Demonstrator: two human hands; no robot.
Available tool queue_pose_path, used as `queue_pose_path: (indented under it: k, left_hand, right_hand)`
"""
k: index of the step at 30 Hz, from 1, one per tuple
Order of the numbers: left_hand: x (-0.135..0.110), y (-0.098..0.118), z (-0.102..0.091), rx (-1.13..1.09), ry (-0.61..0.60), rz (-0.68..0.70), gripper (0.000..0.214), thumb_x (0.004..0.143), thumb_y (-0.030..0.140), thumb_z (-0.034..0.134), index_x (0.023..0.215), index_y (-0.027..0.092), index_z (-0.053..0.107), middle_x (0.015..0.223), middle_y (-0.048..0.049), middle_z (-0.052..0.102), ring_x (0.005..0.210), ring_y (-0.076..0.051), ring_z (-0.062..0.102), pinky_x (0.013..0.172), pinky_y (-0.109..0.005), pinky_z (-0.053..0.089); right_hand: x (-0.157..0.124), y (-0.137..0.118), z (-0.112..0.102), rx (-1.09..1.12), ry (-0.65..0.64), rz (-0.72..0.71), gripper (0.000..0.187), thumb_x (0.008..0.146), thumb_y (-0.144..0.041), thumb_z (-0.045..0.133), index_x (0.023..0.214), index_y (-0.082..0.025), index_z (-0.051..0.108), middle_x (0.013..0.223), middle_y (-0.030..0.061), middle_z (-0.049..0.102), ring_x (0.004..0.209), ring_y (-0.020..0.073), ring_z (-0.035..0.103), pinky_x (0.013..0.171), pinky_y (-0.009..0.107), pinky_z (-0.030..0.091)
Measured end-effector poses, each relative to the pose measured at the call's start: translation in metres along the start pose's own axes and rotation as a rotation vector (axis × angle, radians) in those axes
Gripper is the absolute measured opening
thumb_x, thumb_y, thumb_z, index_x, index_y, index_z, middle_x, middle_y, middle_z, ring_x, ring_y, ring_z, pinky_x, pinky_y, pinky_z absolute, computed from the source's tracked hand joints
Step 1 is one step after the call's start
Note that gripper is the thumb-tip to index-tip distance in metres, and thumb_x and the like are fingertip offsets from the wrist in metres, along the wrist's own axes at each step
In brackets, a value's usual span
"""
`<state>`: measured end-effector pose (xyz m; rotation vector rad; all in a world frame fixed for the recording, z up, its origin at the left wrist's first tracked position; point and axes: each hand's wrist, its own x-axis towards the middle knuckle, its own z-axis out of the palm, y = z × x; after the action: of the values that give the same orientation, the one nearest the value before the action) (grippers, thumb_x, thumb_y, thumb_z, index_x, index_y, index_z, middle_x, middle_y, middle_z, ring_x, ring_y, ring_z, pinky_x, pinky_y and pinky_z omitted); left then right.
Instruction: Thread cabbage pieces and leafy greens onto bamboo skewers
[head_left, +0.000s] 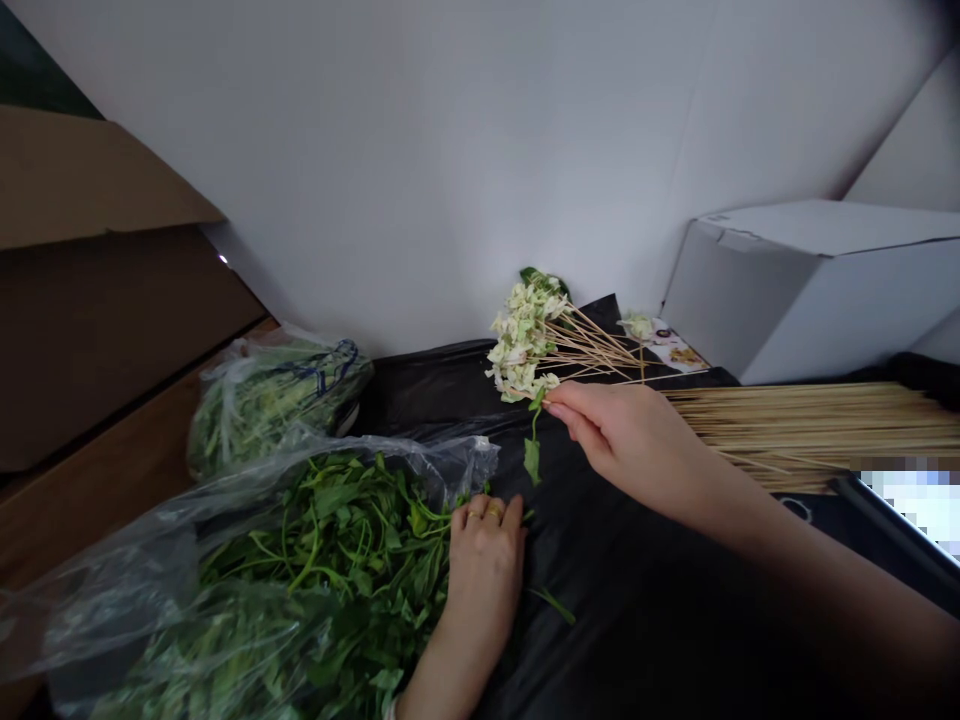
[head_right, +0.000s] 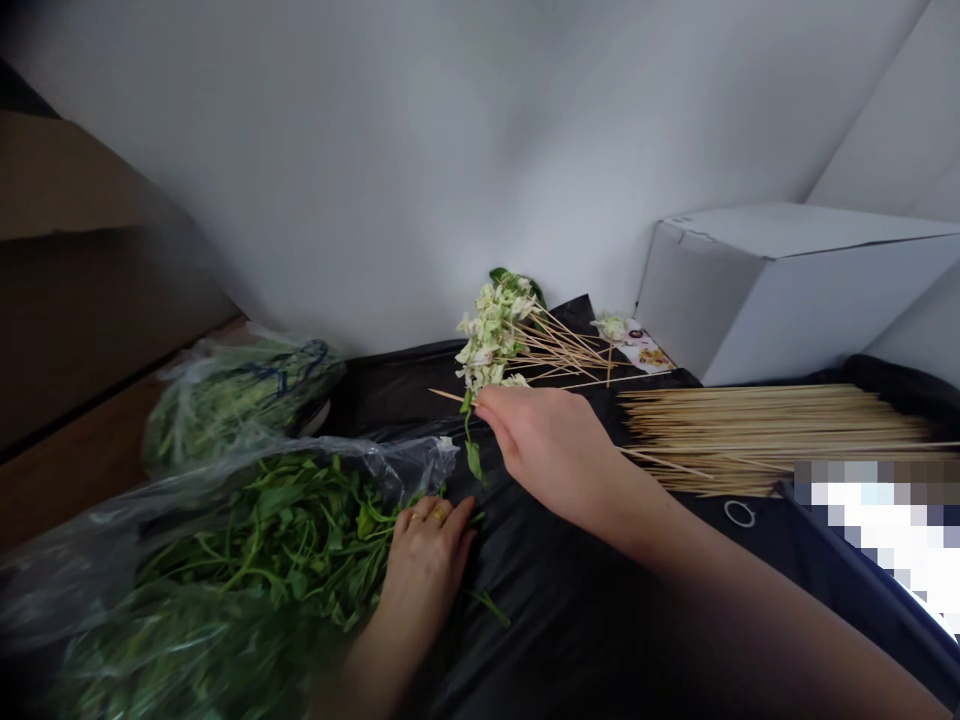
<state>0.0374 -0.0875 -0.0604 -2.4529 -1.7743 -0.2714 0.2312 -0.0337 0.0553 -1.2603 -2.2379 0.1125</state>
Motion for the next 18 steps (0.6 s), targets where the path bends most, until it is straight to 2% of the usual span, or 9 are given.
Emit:
queue_pose_path:
  k: [2, 6, 10, 15, 18]
  left_hand:
    - [0.000, 0.002, 0.001, 0.060, 0.024, -0.009, 0.033, 0.090, 0.010, 0.054, 0.121, 0.014, 0.063, 0.097, -0.0103, 0.071, 0.097, -0.028, 0.060, 0.082, -0.042, 0.043]
    - [0.001, 0.006, -0.002, 0.137, 0.015, -0.028, 0.020, 0.089, 0.008, 0.051, 0.095, 0.018, 0.068, 0.087, -0.0082, 0.069, 0.091, -0.028, 0.060, 0.079, -0.041, 0.041]
    - [0.002, 0.007, -0.006, 0.105, 0.010, -0.048, 0.016, 0.089, 0.009, 0.053, 0.088, 0.019, 0.065, 0.087, -0.0075, 0.069, 0.092, -0.027, 0.060, 0.078, -0.040, 0.041]
    - [0.002, 0.004, -0.005, -0.076, 0.030, -0.038, 0.018, 0.088, 0.005, 0.052, 0.088, 0.019, 0.064, 0.093, -0.0076, 0.073, 0.103, -0.028, 0.060, 0.085, -0.043, 0.038]
    - [0.000, 0.000, -0.009, -0.248, 0.164, -0.020, 0.022, 0.086, 0.005, 0.055, 0.096, 0.022, 0.064, 0.102, -0.0059, 0.075, 0.114, -0.030, 0.057, 0.093, -0.048, 0.032]
  right_hand:
    - [0.000, 0.000, 0.000, 0.007, -0.007, -0.001, 0.025, 0.099, -0.024, 0.042, 0.085, -0.018, 0.062, 0.072, 0.0003, 0.063, 0.066, 0.0143, 0.056, 0.064, 0.027, 0.033]
    - [-0.001, -0.001, 0.000, 0.017, -0.019, 0.003, 0.025, 0.099, -0.024, 0.042, 0.085, -0.018, 0.062, 0.075, 0.0011, 0.065, 0.069, 0.0149, 0.058, 0.065, 0.027, 0.035]
    - [-0.001, -0.001, 0.001, 0.033, -0.019, 0.006, 0.024, 0.098, -0.023, 0.043, 0.085, -0.018, 0.062, 0.076, 0.0018, 0.066, 0.069, 0.0149, 0.060, 0.065, 0.026, 0.036]
    - [0.000, -0.003, 0.001, 0.044, -0.016, 0.001, 0.025, 0.099, -0.023, 0.043, 0.086, -0.018, 0.064, 0.078, 0.0023, 0.068, 0.071, 0.0152, 0.062, 0.066, 0.026, 0.037]
    - [0.000, -0.003, 0.000, 0.041, -0.010, 0.005, 0.025, 0.099, -0.023, 0.043, 0.087, -0.018, 0.065, 0.078, 0.0022, 0.068, 0.071, 0.0153, 0.062, 0.067, 0.027, 0.037]
